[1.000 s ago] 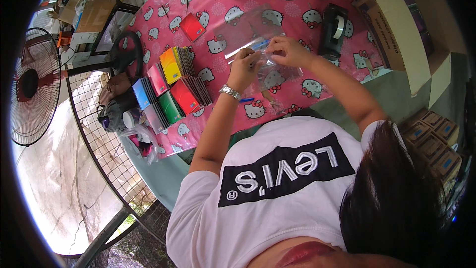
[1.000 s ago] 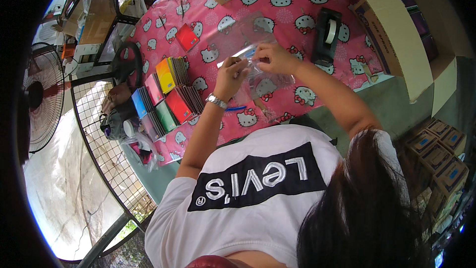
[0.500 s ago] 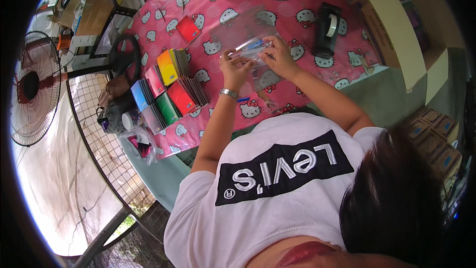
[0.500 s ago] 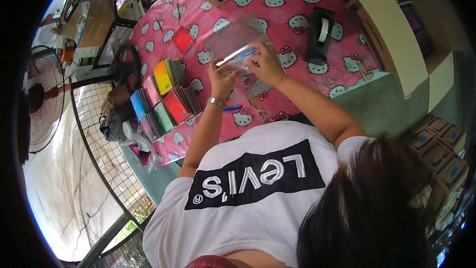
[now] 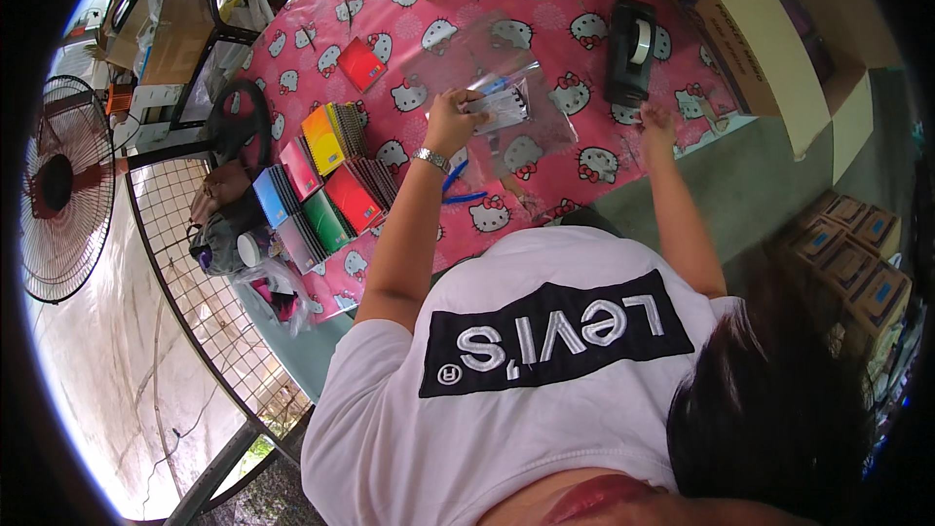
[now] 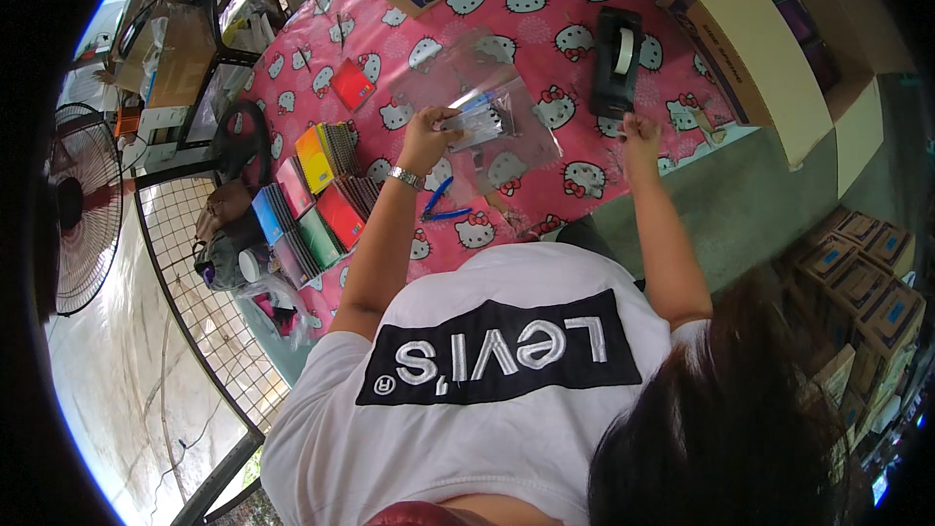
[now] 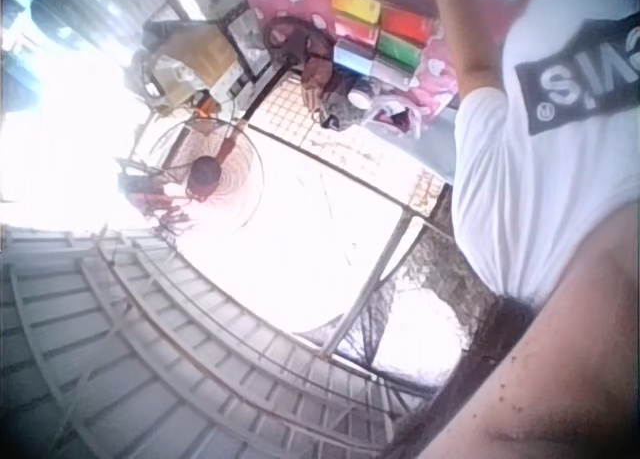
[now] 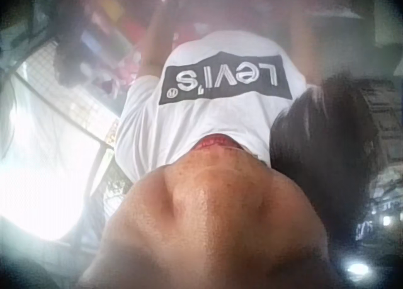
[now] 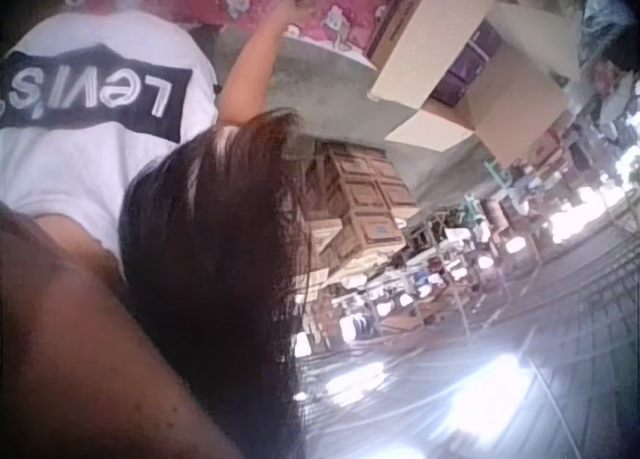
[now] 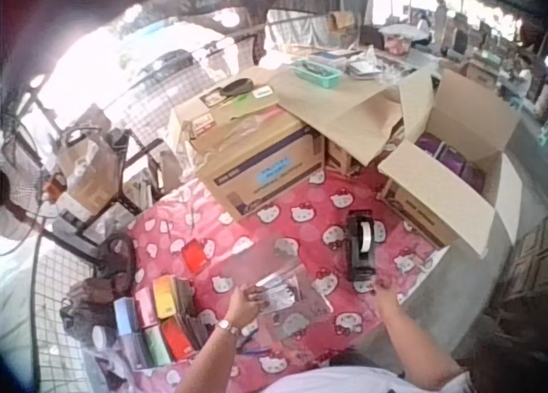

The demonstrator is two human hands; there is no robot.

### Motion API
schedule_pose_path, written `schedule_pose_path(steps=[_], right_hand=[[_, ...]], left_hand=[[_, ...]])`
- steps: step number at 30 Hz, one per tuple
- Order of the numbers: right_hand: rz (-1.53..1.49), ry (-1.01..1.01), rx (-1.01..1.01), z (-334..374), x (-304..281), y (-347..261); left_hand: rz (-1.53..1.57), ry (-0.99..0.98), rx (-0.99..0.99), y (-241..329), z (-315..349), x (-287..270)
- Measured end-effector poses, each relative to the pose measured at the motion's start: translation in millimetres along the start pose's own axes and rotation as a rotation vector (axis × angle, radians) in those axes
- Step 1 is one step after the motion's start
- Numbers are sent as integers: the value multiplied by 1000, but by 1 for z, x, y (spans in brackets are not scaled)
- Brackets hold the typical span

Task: The person places stacks of small colorful books into plastic bags and seals them with tape by hand.

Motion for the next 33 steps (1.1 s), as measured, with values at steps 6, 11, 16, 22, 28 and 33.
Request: schedule_pose_path(steps=[6, 11, 16, 22, 28, 33], right_hand=[[-547, -365, 472, 2, 34, 42], [334, -1091, 88, 14, 188, -68], [1386, -1477, -972, 28, 288, -100], [1127, -1380, -316, -31, 259, -34], [862, -1056, -769, 13, 233, -60], [1058, -1136, -1101, 100, 248, -70]], left_hand=[[512, -7, -114, -18, 5, 18], [543, -27, -163, -21, 10, 19], [661, 2, -144, -21, 14, 19], [659, 16, -99, -21, 15, 23], [979, 356, -200, -54, 29, 39], [1115, -245, -564, -135, 80, 85]])
Point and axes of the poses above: each hand's wrist, its own z-axis away from the middle knuckle, its own x-axis out of the palm, y = z × x, the point moved 3 cm from there along -z, towards the middle knuckle, and after that the axes turned 2 degrees about y, right-handed, at the moved point
